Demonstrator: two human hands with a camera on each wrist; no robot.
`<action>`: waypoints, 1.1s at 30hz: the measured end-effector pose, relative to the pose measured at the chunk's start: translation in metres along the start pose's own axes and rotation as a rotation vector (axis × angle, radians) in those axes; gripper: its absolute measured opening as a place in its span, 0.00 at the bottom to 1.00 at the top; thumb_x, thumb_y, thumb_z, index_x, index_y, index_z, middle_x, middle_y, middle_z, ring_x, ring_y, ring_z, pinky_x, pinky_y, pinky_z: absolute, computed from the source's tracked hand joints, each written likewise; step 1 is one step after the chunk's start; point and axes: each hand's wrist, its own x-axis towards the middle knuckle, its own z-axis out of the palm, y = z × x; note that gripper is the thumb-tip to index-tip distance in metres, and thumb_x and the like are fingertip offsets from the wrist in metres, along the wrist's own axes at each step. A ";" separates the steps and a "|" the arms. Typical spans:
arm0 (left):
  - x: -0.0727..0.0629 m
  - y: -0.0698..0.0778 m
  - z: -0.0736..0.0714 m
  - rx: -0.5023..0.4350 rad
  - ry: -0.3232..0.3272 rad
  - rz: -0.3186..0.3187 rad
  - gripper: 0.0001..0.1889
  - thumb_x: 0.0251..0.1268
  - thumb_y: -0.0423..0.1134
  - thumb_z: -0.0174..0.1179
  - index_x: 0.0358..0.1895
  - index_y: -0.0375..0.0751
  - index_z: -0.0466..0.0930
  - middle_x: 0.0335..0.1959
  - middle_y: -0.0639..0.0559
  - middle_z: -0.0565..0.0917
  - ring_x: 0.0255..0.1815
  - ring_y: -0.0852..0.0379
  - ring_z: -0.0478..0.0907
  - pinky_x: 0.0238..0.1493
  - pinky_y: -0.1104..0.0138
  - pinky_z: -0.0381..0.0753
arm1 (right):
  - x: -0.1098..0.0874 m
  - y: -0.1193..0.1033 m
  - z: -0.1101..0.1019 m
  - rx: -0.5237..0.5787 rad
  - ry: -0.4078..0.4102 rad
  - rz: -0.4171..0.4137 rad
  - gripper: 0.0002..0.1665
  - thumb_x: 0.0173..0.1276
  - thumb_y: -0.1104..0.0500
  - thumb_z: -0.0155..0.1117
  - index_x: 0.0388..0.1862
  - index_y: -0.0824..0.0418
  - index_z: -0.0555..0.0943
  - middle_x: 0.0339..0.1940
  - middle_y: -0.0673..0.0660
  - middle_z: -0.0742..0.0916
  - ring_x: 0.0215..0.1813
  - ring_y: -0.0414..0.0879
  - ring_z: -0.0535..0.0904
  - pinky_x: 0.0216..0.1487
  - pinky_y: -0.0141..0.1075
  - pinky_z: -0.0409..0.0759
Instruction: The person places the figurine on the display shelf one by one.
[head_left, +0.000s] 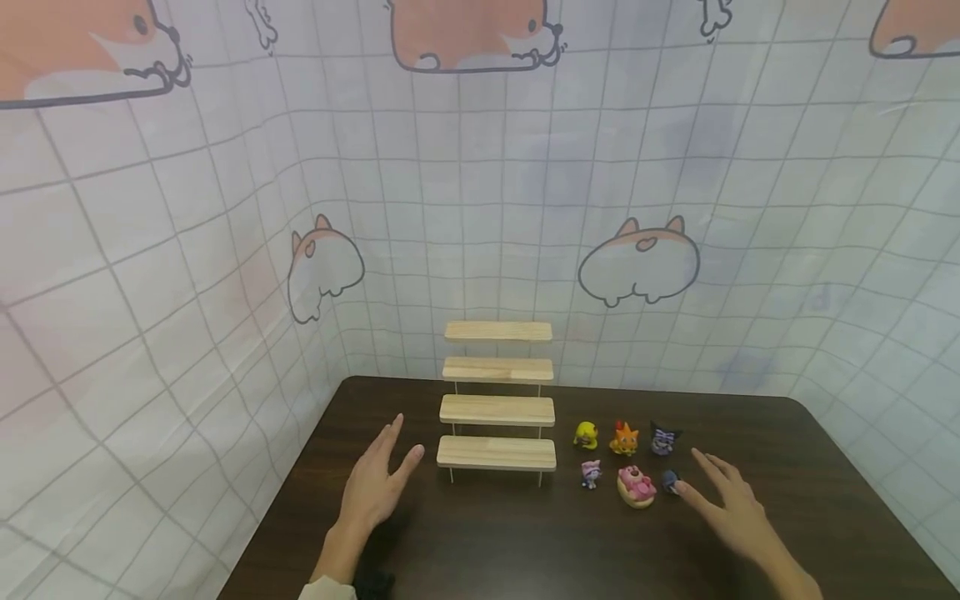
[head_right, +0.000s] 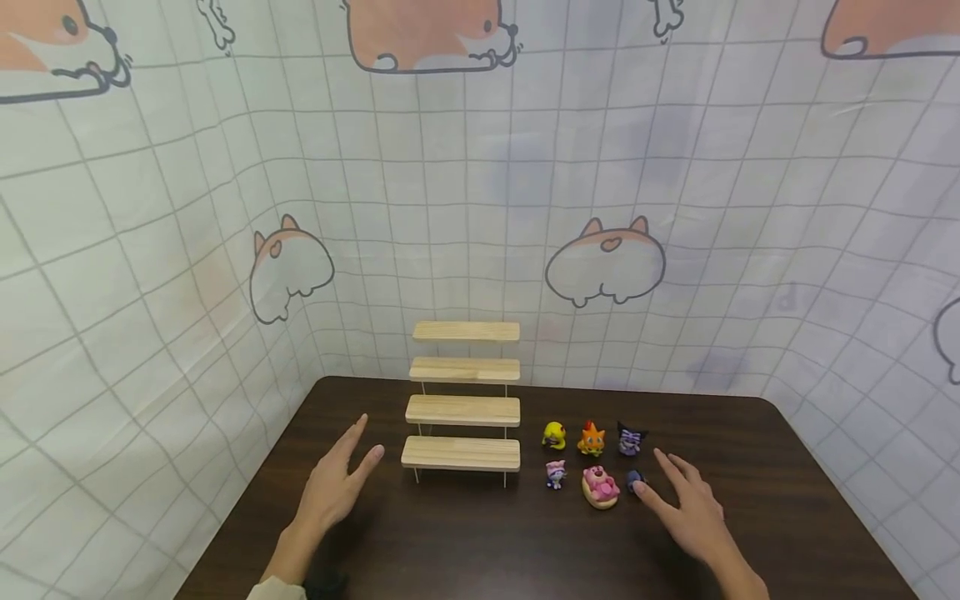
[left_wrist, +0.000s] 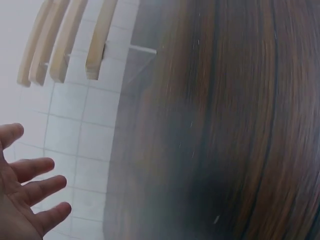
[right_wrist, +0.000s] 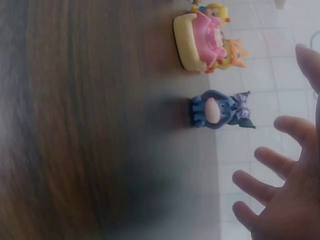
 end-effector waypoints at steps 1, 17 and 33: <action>0.000 0.001 0.002 -0.031 0.010 -0.001 0.39 0.74 0.69 0.49 0.82 0.61 0.53 0.81 0.42 0.62 0.79 0.33 0.61 0.72 0.31 0.62 | 0.000 0.001 0.001 0.014 -0.010 0.007 0.47 0.78 0.38 0.55 0.83 0.63 0.55 0.77 0.79 0.59 0.69 0.87 0.56 0.52 0.87 0.55; 0.009 0.007 0.039 -0.374 0.142 -0.043 0.27 0.79 0.58 0.51 0.74 0.53 0.71 0.64 0.39 0.82 0.67 0.36 0.78 0.66 0.38 0.75 | 0.005 0.008 0.014 0.179 -0.089 0.120 0.47 0.78 0.38 0.55 0.84 0.60 0.53 0.75 0.75 0.63 0.70 0.77 0.68 0.56 0.69 0.78; 0.017 0.015 0.063 -0.733 0.084 -0.211 0.25 0.82 0.49 0.52 0.72 0.37 0.72 0.58 0.35 0.84 0.47 0.52 0.85 0.53 0.53 0.87 | 0.015 0.015 0.024 0.343 -0.058 0.123 0.42 0.78 0.48 0.61 0.82 0.61 0.58 0.77 0.76 0.66 0.68 0.74 0.73 0.57 0.60 0.82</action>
